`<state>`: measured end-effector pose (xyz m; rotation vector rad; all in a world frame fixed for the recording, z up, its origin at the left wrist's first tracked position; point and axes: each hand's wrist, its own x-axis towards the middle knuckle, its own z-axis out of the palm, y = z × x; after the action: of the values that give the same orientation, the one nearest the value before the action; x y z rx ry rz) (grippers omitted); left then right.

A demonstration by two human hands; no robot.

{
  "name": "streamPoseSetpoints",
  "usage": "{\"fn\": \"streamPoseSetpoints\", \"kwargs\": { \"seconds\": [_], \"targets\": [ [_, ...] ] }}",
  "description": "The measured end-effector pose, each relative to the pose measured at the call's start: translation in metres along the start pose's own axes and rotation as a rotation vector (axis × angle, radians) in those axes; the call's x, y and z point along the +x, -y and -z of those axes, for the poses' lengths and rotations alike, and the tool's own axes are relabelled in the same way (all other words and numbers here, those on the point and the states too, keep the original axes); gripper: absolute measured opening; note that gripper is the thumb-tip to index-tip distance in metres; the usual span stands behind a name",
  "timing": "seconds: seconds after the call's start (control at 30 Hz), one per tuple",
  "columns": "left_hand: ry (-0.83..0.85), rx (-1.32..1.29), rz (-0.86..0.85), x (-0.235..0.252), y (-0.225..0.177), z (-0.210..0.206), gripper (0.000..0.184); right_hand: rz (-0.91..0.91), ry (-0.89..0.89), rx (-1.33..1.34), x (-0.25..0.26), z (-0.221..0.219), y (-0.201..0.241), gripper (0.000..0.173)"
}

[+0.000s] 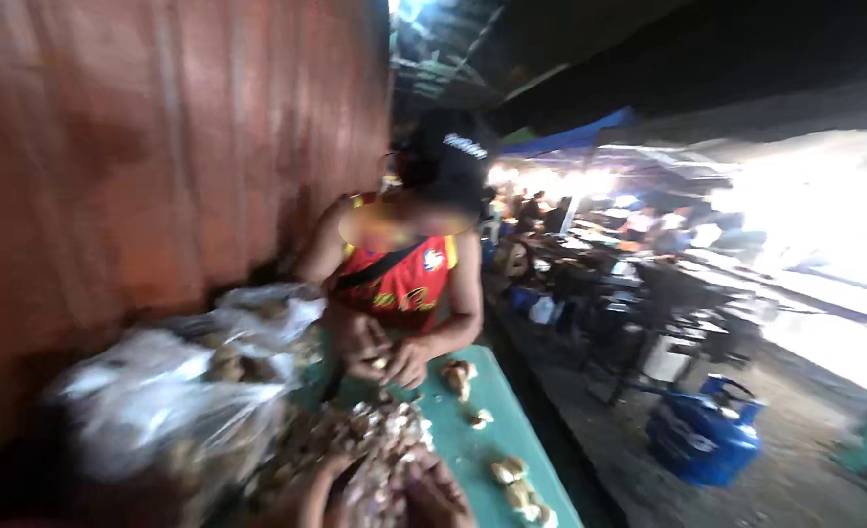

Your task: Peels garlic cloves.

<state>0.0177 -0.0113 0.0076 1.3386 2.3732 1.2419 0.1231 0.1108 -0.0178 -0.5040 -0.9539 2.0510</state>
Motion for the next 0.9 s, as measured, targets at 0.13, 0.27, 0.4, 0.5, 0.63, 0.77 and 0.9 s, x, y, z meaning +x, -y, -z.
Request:
{"fn": "streamPoseSetpoints", "kwargs": {
  "seconds": [0.13, 0.27, 0.4, 0.5, 0.63, 0.77, 0.9],
  "targets": [
    [-0.055, -0.052, -0.008, -0.004, -0.011, 0.001, 0.041, -0.048, 0.075, 0.046, -0.001, 0.004, -0.002, 0.033],
    [-0.061, -0.086, -0.083, -0.007, -0.012, -0.003, 0.038, -0.080, 0.104, 0.109, -0.001, 0.007, -0.001, 0.034],
    [-0.021, -0.041, -0.110, -0.009, -0.014, -0.005, 0.039, -0.085, 0.092, 0.062, -0.003, 0.006, 0.002, 0.036],
    [-0.028, -0.027, -0.108, -0.010, -0.016, -0.008, 0.039, -0.072, 0.113, 0.062, -0.003, 0.007, 0.001, 0.038],
    [-0.039, -0.041, -0.133, -0.009, -0.014, -0.011, 0.039, 0.007, 0.195, 0.017, -0.001, 0.010, -0.004, 0.035],
    [-0.022, -0.037, -0.122, -0.010, -0.017, -0.012, 0.040, 0.181, 0.199, -0.233, -0.003, 0.006, -0.007, 0.032],
    [0.009, -0.035, -0.112, -0.011, -0.018, -0.013, 0.040, 0.278, 0.267, -0.291, -0.004, 0.009, -0.010, 0.035]
  ]
}}
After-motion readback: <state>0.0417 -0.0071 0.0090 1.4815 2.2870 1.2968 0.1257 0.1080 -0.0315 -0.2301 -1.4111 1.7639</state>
